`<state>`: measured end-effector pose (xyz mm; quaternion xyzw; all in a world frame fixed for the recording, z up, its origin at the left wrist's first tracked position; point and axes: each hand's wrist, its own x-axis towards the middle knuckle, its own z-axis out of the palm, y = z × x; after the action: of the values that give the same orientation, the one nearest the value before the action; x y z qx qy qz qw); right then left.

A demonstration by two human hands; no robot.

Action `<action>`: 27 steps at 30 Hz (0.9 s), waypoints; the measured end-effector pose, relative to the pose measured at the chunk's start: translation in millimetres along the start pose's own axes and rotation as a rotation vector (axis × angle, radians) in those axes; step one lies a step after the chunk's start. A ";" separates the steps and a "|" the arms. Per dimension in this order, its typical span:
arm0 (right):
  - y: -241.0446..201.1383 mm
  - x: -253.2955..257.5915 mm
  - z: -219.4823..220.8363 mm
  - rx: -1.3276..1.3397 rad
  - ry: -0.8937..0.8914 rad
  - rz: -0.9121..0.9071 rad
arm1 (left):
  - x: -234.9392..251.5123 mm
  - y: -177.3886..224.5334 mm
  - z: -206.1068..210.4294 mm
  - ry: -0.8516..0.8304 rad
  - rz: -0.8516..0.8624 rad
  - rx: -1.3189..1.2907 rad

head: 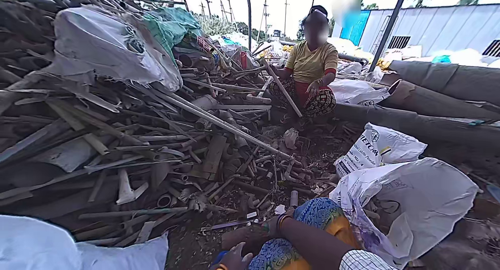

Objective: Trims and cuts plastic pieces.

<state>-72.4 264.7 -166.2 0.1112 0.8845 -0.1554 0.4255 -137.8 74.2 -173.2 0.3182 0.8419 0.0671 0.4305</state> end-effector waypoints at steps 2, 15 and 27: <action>10.5 18.8 3.6 0.006 0.006 0.028 | 4.0 -0.4 -0.3 -0.008 -0.010 0.007; 16.1 18.6 -35.5 -0.065 -0.021 0.094 | -8.6 7.4 -7.2 -0.267 -0.106 0.084; 64.8 73.4 -83.3 0.102 0.188 0.517 | 32.8 -12.3 -21.5 -0.309 -0.013 -0.082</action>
<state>-155.9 360.3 -186.6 0.3684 0.8535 -0.0749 0.3608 -174.2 87.4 -187.1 0.3014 0.7642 0.0489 0.5681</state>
